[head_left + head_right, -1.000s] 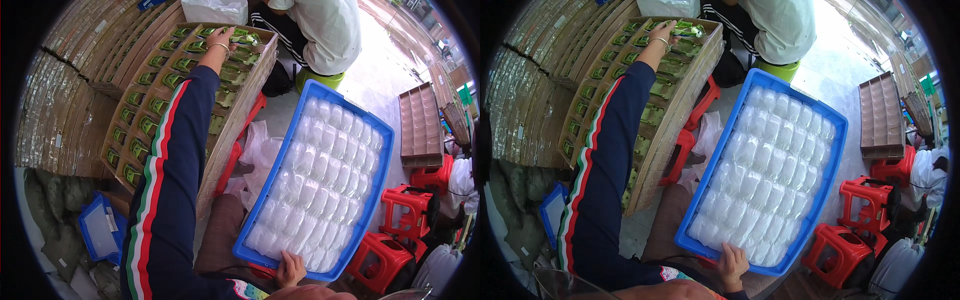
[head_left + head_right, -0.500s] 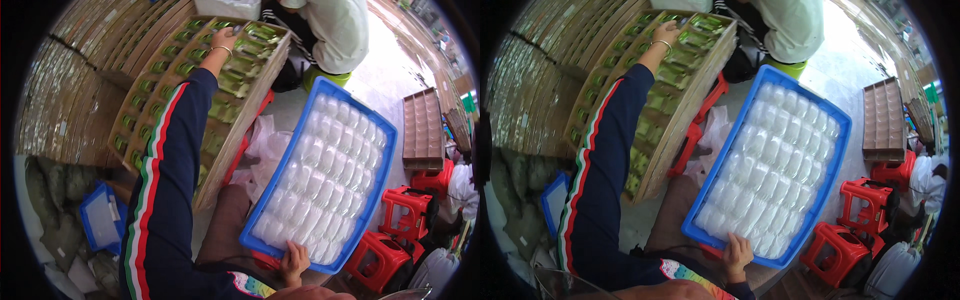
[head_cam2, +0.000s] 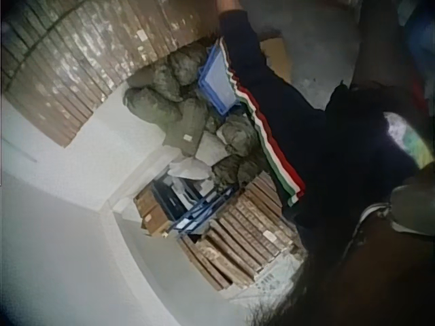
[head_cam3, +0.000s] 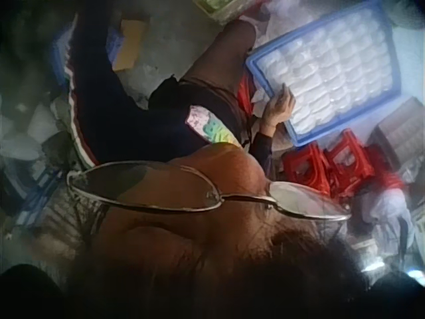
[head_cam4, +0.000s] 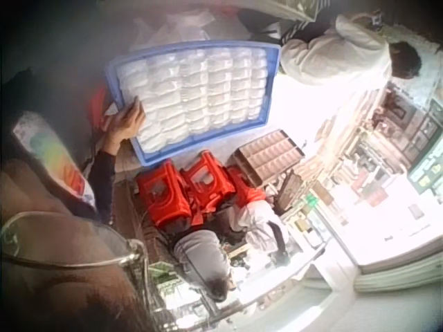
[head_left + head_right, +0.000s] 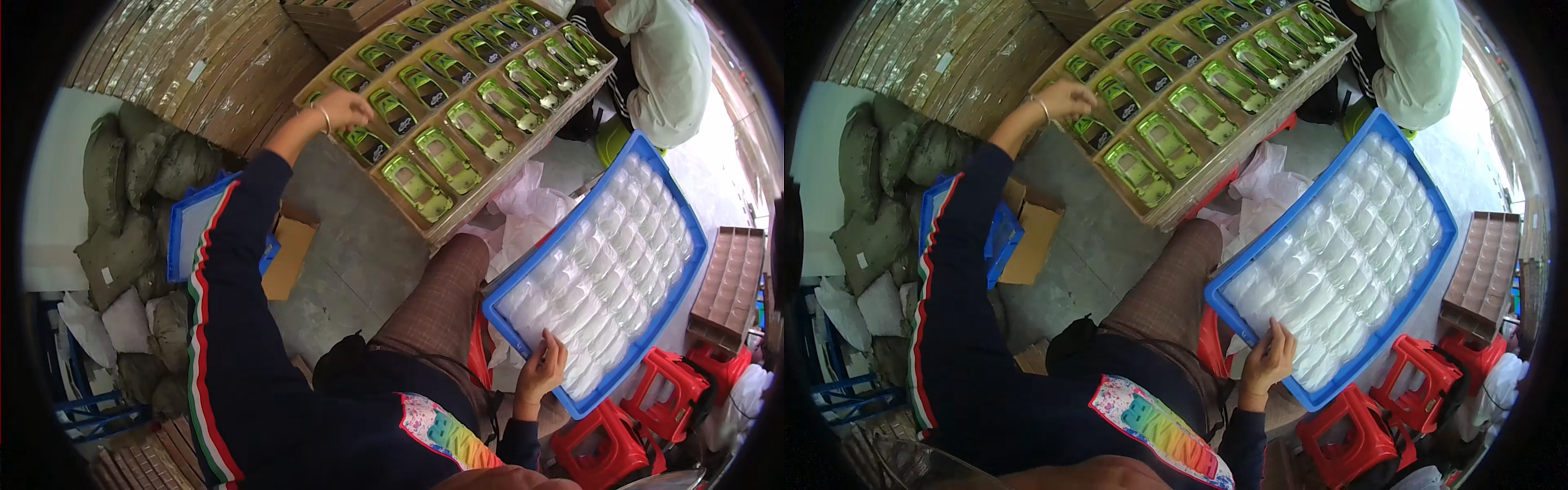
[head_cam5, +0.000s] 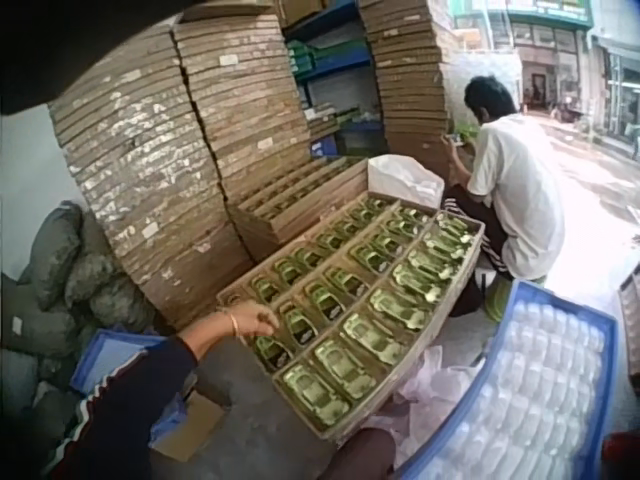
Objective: Assembling plastic toy car bodies by inserting internal components and snapping parts together.
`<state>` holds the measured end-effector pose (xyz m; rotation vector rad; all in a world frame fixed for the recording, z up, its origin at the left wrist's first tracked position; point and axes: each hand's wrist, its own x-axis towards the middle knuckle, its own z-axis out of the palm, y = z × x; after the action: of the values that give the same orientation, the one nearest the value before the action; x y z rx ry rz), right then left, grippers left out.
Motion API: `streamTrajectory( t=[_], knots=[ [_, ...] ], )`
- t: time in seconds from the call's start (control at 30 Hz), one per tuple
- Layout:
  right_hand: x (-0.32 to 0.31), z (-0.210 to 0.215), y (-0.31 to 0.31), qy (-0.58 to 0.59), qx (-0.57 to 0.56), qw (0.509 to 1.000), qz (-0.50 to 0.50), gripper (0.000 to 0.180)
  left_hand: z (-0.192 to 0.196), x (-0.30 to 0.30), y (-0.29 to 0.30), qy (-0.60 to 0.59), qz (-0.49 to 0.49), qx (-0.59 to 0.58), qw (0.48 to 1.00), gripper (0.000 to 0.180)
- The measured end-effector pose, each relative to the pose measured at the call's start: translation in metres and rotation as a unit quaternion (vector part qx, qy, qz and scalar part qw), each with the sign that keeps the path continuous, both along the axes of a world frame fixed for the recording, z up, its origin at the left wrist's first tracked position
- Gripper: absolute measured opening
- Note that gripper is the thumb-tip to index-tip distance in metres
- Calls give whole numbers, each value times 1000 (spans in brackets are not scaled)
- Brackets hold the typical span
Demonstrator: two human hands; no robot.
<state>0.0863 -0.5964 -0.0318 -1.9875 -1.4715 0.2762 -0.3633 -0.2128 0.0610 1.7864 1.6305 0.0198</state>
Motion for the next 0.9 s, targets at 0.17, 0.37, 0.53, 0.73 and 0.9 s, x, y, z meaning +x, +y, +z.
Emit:
streamTrajectory(
  t=[0.17,0.37,0.53,0.73,0.9],
  knots=[
    [6,1,-10,-6,19,1000,-8,26,-20,22,-51,159,-134,157,965,30],
    [16,4,-10,130,53,990,5,25,-14,25,-49,377,-279,195,861,34],
    [45,19,-26,122,81,986,-76,20,0,23,-45,342,-298,176,873,22],
    [102,8,-33,113,42,980,-159,17,11,15,-61,211,-272,272,899,19],
    [102,6,2,101,30,989,-103,16,2,0,-70,-5,-171,446,879,20]
  ],
)
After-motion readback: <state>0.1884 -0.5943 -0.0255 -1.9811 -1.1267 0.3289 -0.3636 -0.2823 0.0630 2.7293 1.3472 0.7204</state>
